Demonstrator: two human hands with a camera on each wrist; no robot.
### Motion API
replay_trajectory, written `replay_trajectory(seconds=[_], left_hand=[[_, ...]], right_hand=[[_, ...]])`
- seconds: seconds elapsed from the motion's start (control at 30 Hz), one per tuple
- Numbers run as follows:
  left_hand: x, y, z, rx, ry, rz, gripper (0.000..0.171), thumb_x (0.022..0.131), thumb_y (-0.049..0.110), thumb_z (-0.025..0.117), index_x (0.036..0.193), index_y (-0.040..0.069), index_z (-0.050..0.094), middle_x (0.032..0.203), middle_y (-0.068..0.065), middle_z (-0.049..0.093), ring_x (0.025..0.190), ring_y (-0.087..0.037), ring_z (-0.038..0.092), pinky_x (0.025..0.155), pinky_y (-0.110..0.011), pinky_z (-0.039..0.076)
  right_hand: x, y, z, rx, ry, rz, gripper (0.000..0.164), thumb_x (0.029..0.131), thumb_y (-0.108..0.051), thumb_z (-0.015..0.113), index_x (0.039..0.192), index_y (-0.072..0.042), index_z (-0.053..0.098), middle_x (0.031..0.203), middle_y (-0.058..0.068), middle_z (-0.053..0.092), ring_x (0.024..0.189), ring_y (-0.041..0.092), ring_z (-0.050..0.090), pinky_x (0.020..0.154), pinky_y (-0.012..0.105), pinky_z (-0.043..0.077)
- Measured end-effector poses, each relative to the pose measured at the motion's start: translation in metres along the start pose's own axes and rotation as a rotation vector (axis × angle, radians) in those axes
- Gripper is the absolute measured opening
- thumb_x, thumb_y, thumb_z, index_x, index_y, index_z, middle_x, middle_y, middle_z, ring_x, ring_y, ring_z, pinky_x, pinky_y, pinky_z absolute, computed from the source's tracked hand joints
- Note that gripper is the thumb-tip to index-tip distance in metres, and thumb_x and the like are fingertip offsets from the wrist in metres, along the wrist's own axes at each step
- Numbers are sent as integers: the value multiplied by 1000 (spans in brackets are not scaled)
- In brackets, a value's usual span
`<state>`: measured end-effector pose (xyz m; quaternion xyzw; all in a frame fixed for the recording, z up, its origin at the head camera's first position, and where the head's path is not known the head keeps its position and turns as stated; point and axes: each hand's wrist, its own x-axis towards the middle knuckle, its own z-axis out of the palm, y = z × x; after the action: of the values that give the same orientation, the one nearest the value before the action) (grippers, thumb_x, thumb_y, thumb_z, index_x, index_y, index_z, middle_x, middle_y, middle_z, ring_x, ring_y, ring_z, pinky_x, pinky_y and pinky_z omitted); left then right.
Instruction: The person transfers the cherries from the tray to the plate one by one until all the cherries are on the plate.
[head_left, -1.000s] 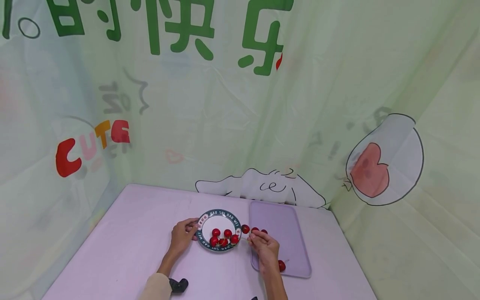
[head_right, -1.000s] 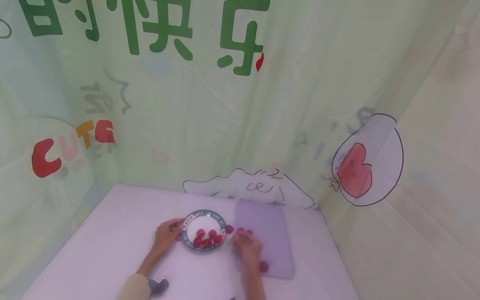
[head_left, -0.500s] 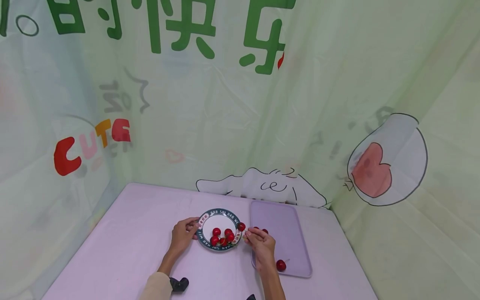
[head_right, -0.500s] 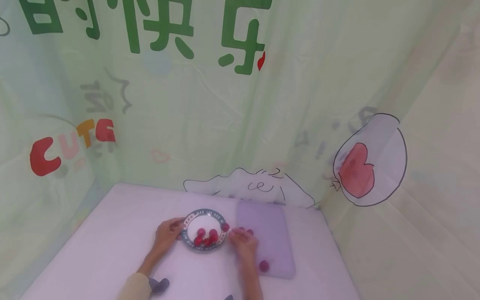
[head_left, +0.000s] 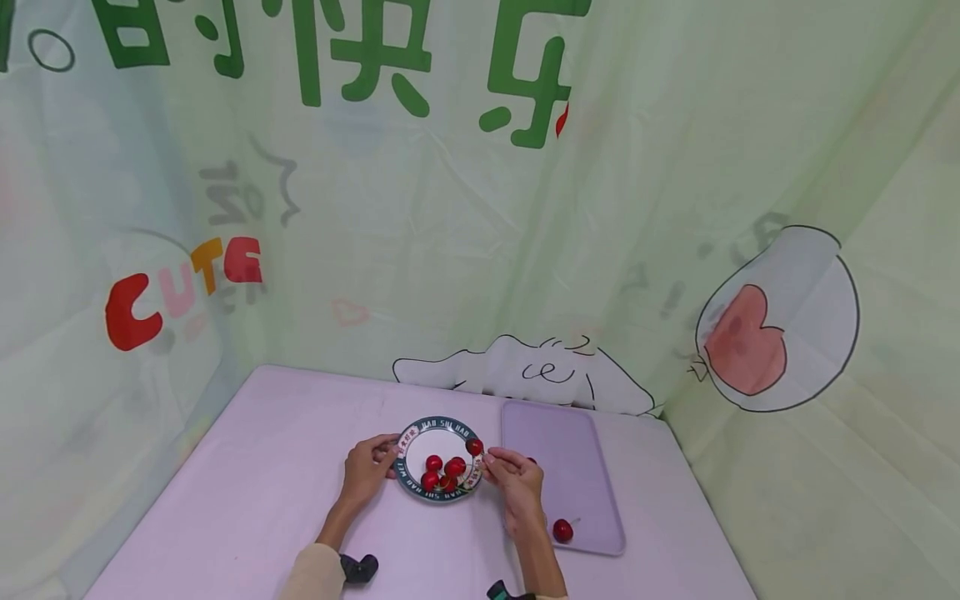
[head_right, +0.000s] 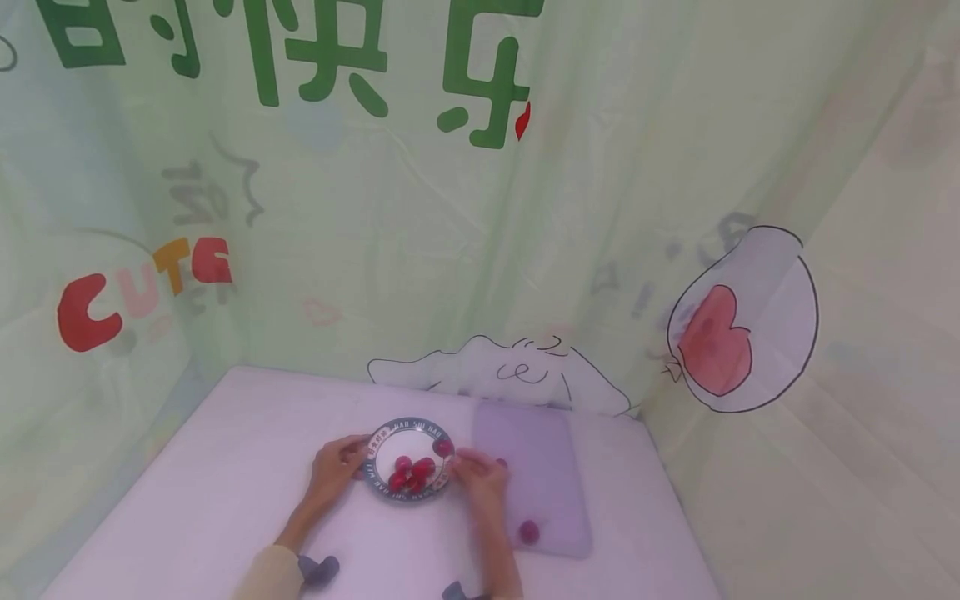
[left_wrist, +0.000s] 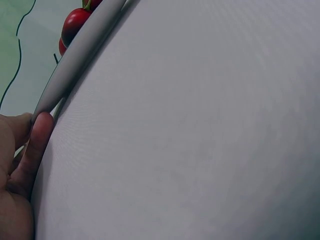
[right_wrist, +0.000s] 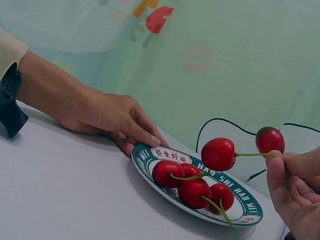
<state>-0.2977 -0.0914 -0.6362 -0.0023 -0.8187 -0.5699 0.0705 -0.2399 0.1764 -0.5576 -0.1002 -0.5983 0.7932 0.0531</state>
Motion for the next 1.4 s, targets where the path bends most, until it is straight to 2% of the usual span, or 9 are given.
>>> replay_trajectory(seconds=[0.43,0.67,1.13,1.4], left_hand=[[-1,2,-2,15,-5,-8,33,106,9,70,139,4,73,103,-9,73,64,-10,70,64,-17,53],[-1,0,-2,23,-1,-12,33,107,10,70,140,5,73,102,-8,73,63,-10,70,64,-17,53],[0,0,0,10,-11,-21,33,107,10,70,139,6,73,103,-8,73,63,-10,70,66,-17,53],[2,-4,1,4,-3,-13,33,107,10,70,139,6,73,104,-9,74,63,-10,70,65,-17,53]], right_hand=[[5,2,12,-21,-24,-3,30,98,2,78,122,17,70,88,5,82,77,12,80,76,24,66],[4,1,22,-16,-96,-6,34,100,2,75,126,20,66,93,9,83,79,12,81,79,23,66],[3,3,33,-38,-117,43,31,100,-1,76,126,16,69,95,10,84,79,15,82,85,27,67],[6,5,40,-39,-131,44,33,100,0,75,127,18,68,95,11,84,80,14,82,78,25,67]])
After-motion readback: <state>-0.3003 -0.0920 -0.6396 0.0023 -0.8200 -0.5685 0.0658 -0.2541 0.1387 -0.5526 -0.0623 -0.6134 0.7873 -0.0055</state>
